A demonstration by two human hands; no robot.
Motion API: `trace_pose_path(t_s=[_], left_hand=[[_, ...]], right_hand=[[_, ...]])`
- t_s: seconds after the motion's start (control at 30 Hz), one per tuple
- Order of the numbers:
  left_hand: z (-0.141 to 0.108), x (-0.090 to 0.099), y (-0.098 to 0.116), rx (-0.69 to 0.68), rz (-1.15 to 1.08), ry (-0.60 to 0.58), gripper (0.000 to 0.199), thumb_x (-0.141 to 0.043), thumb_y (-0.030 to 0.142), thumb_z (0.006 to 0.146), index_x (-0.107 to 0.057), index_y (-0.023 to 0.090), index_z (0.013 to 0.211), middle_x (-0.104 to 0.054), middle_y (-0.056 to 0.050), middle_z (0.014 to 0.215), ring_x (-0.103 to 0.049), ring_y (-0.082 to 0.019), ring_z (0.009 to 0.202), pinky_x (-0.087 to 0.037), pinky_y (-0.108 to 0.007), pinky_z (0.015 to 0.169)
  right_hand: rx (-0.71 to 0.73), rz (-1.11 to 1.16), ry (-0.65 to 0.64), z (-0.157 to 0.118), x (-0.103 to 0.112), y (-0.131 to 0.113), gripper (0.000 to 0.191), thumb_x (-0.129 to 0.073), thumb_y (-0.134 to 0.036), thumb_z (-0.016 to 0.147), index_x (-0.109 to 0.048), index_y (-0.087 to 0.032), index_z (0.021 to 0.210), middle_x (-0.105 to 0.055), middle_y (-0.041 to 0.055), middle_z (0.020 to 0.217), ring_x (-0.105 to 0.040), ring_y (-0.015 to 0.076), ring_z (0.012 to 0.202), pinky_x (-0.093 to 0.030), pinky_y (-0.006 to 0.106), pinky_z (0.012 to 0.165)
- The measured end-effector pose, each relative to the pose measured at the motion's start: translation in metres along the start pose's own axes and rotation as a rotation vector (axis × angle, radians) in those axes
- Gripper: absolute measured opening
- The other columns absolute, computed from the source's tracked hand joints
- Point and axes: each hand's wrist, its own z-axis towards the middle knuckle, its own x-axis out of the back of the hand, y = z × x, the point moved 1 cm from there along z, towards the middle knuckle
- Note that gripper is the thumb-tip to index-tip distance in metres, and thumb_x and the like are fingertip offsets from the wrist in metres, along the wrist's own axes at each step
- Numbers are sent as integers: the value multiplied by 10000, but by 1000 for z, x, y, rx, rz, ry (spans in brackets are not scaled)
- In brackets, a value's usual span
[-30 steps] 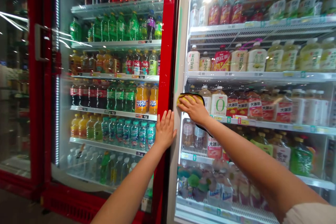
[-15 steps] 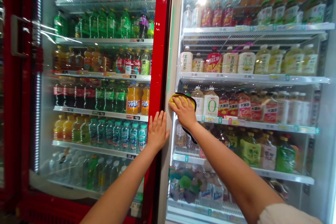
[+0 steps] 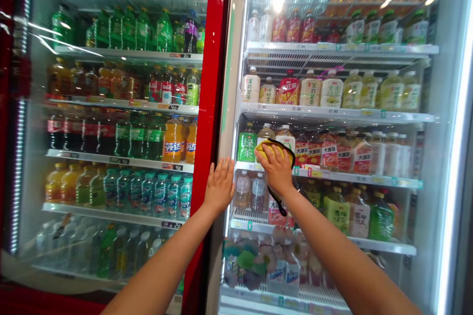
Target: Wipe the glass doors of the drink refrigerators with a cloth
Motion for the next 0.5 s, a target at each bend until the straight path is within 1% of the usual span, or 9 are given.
trace_pose_path(t_s=[0.07, 0.13, 0.2, 0.23, 0.27, 0.3, 0.37, 0.43, 0.5], left_hand=[[2, -1, 3, -11, -7, 2, 819, -540, 382, 942, -162, 151, 1631, -247, -141, 1683, -163, -296, 1578, -108, -510, 1296], [4, -1, 8, -37, -16, 5, 822, -560, 405, 937, -188, 160, 1627, -248, -145, 1682, -172, -305, 1575, -109, -517, 1294], [9, -1, 16, -68, -28, 3, 809, -575, 419, 936, -227, 159, 1619, -254, -149, 1680, -172, -310, 1574, -109, -518, 1292], [12, -1, 20, -78, -35, 3, 806, -580, 426, 935, -242, 156, 1614, -255, -151, 1680, -166, -313, 1575, -107, -519, 1292], [16, -1, 25, -83, -40, 3, 807, -585, 435, 934, -252, 151, 1611, -255, -155, 1679, -159, -314, 1577, -105, -520, 1291], [20, -2, 29, -86, -46, 4, 811, -590, 445, 932, -257, 148, 1610, -254, -157, 1679, -153, -315, 1578, -101, -521, 1291], [27, -3, 39, -91, -56, 6, 823, -598, 465, 926, -262, 151, 1609, -251, -153, 1681, -147, -312, 1579, -98, -517, 1293], [32, -5, 47, -96, -66, 7, 835, -604, 473, 921, -255, 156, 1611, -250, -149, 1681, -149, -306, 1580, -98, -511, 1294], [34, -8, 55, -99, -76, 5, 845, -608, 465, 919, -243, 153, 1614, -248, -151, 1682, -150, -305, 1579, -99, -511, 1293]], right_hand=[[-42, -7, 45, -23, -1, 2, 573, -502, -183, 951, -510, -395, 1483, -499, 73, 1566, -414, 372, 1439, -255, 649, 1187], [42, -5, 60, -41, -4, -2, 550, -534, -202, 950, -535, -412, 1458, -535, 44, 1538, -435, 349, 1418, -212, 635, 1214], [174, -3, 43, -42, -5, -2, 509, -552, -223, 964, -555, -413, 1435, -537, -9, 1537, -426, 297, 1423, -158, 582, 1253], [212, -5, 31, -37, -4, 2, 497, -554, -226, 970, -557, -410, 1432, -525, -28, 1547, -413, 276, 1432, -143, 555, 1265], [213, -10, 21, -29, -1, 10, 496, -551, -223, 974, -555, -407, 1435, -510, -37, 1558, -401, 266, 1441, -140, 540, 1269], [175, -18, 16, -22, 3, 20, 506, -544, -212, 976, -546, -404, 1444, -497, -32, 1569, -391, 267, 1448, -149, 544, 1265], [21, -36, 22, -16, 12, 45, 547, -525, -171, 969, -520, -388, 1471, -473, 2, 1587, -382, 292, 1454, -187, 585, 1240], [-141, -55, 43, -29, 18, 63, 583, -514, -126, 949, -513, -360, 1483, -464, 41, 1591, -378, 318, 1454, -222, 616, 1213], [-192, -69, 53, -54, 21, 70, 596, -511, -102, 936, -521, -348, 1479, -474, 56, 1580, -373, 323, 1456, -230, 618, 1209]])
